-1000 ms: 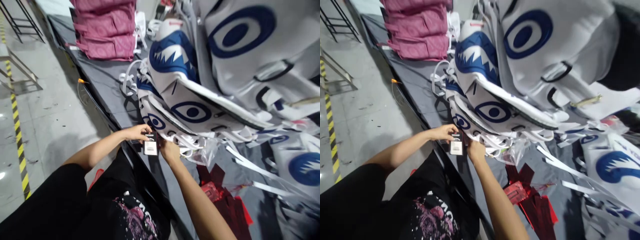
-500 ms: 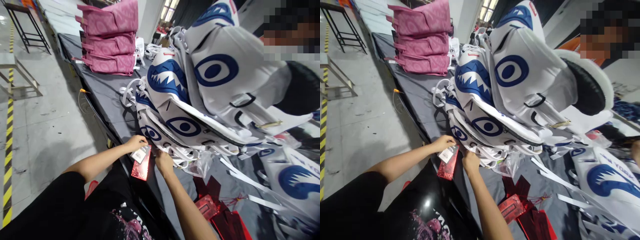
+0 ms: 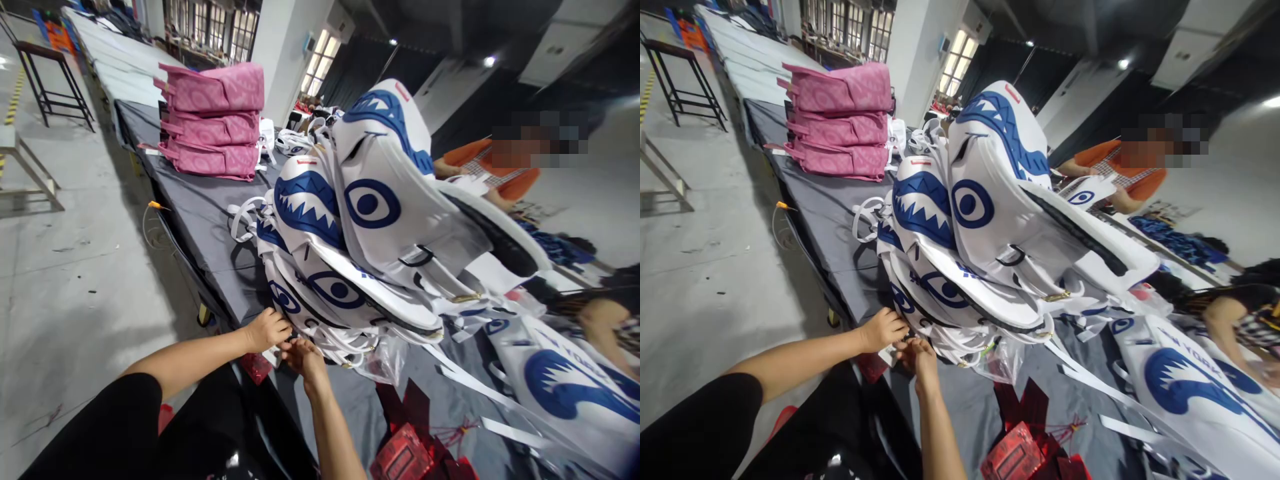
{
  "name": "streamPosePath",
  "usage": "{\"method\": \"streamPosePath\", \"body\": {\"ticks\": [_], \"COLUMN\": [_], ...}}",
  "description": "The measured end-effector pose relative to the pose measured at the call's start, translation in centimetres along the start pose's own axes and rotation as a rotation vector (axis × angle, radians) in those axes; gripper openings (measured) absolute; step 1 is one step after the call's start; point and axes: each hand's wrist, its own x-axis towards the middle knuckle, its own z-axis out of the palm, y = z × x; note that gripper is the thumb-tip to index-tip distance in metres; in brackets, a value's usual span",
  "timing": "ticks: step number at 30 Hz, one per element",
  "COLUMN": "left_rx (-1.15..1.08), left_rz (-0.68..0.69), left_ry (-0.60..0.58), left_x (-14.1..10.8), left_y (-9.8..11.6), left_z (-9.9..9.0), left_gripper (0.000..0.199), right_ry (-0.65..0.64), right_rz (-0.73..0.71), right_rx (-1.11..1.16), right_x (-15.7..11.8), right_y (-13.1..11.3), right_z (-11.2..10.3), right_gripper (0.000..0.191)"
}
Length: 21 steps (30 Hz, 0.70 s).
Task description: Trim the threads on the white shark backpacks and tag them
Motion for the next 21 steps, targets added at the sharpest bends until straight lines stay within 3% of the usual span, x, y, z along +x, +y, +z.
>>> {"method": "streamPosePath", "body": {"ticks": [5, 8, 15, 21], "left_rx": [0.030, 0.028, -0.009, -0.064], "left_rz": [0.129, 0.153, 0.099, 0.016], "left_ry": [0.002, 0.012, 0.026, 0.010], "left_x": [0.9, 1.4, 0.4, 0.6], "left_y": [-0.4, -0.6, -0.2, 0.1], "left_z": [0.8, 1.4, 1.7, 1.2], "left_gripper": [0.015, 0.014, 0.020, 0.017], "right_ry": [-0.178, -0.231, -0.160, -0.133], "right_rz": [0.082, 0.109, 0.115, 0.119], "right_rx": [0.231, 0.358, 0.602, 0.576], "right_x": [1.4, 1.9, 2.9, 3.0], "right_y": [0.3, 0.2, 0.8, 1.3], "right_z": [-3.1, -3.5, -1.9, -1.7], "right_gripper": [0.040, 0.046, 0.049, 0.044]}}
